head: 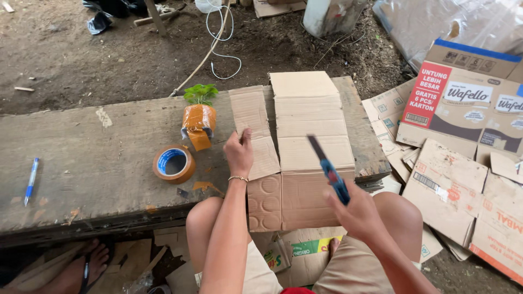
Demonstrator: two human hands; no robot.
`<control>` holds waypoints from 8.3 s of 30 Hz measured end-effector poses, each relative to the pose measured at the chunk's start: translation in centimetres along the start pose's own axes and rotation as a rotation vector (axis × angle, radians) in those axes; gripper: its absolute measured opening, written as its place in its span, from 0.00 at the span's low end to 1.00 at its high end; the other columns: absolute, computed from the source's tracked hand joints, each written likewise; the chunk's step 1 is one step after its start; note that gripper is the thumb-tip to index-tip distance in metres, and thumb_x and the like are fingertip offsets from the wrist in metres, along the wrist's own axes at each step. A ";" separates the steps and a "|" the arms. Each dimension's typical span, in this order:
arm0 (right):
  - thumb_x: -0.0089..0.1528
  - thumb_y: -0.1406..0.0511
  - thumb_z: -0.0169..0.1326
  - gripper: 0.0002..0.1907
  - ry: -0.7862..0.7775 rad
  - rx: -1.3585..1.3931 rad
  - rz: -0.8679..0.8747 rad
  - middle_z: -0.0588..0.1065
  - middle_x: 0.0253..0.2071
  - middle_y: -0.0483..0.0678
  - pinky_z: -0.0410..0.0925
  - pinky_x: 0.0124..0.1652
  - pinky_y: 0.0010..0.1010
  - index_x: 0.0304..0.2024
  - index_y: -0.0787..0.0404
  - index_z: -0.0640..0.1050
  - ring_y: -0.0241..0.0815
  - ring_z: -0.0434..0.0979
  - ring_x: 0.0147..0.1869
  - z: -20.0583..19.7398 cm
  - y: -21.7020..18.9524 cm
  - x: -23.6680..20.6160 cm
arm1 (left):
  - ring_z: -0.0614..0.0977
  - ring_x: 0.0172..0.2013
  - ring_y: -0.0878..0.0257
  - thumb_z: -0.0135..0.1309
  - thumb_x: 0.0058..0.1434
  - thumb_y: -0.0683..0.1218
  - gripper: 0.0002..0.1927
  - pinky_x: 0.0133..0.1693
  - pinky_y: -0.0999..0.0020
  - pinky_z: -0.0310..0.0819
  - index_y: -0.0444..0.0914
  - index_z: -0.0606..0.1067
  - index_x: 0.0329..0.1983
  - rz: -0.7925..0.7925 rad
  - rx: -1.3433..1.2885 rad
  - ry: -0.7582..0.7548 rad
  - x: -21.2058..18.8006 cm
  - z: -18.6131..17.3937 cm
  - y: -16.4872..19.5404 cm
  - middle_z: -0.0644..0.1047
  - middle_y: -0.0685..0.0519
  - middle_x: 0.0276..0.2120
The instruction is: The person uses a utility knife to cut a large piece of cardboard on a wooden table. They make several cuts to shape the cardboard, then fold it and place a small potted plant inside the resulting structure.
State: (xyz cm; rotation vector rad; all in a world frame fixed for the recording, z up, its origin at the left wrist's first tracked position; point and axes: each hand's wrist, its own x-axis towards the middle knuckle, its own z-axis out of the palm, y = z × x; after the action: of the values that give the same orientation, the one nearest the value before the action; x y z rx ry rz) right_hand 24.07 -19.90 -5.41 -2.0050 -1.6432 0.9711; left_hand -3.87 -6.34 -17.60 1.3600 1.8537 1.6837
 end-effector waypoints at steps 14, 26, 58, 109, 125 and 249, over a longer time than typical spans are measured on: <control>0.66 0.67 0.47 0.17 0.235 -0.258 -0.431 0.73 0.50 0.65 0.55 0.61 0.65 0.57 0.63 0.69 0.69 0.69 0.59 9.2 4.5 15.9 | 0.80 0.37 0.32 0.54 0.67 0.53 0.20 0.37 0.43 0.72 0.30 0.75 0.33 -0.237 0.143 0.048 -1.2 0.2 -0.2 0.78 0.31 0.31; 0.69 0.67 0.43 0.20 0.248 -0.300 -0.446 0.71 0.61 0.66 0.53 0.65 0.62 0.62 0.69 0.67 0.68 0.60 0.73 8.5 5.8 17.8 | 0.79 0.26 0.40 0.54 0.71 0.54 0.22 0.27 0.50 0.68 0.31 0.74 0.30 0.011 0.249 0.276 -0.7 -1.3 -1.2 0.76 0.36 0.23; 0.65 0.61 0.53 0.15 0.611 -0.302 -0.074 0.76 0.47 0.62 0.65 0.46 0.59 0.53 0.57 0.74 0.69 0.74 0.52 3.4 6.9 17.0 | 0.79 0.45 0.48 0.72 0.40 0.67 0.40 0.49 0.52 0.70 0.38 0.75 0.48 0.284 0.613 -0.792 -5.8 -1.3 6.4 0.70 0.45 0.47; 0.69 0.66 0.43 0.14 0.375 -0.015 -0.565 0.75 0.34 0.70 0.67 0.34 0.60 0.54 0.67 0.65 0.74 0.75 0.35 8.7 -4.8 6.2 | 0.80 0.38 0.47 0.58 0.63 0.43 0.07 0.40 0.55 0.74 0.35 0.75 0.34 0.480 0.118 -0.367 0.8 -3.2 11.2 0.77 0.47 0.35; 0.68 0.65 0.43 0.10 0.310 -0.048 -0.473 0.75 0.27 0.69 0.65 0.34 0.63 0.47 0.66 0.63 0.74 0.75 0.33 9.6 -4.2 6.6 | 0.80 0.37 0.47 0.59 0.64 0.43 0.08 0.40 0.55 0.74 0.35 0.73 0.33 0.448 0.111 -0.344 0.8 -2.9 11.5 0.76 0.47 0.34; 0.69 0.57 0.42 0.15 0.163 -0.211 -0.239 0.76 0.29 0.73 0.67 0.40 0.68 0.45 0.64 0.62 0.79 0.75 0.37 11.6 -1.2 5.6 | 0.83 0.38 0.58 0.64 0.54 0.50 0.05 0.42 0.60 0.74 0.46 0.83 0.30 0.395 0.272 -0.396 3.6 0.5 12.8 0.81 0.58 0.32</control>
State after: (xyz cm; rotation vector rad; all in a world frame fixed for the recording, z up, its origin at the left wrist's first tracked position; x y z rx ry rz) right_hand 15.48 -15.83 -14.22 -1.8996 -1.9037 0.5551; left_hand 0.24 -4.94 -5.05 2.1092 1.7002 1.2111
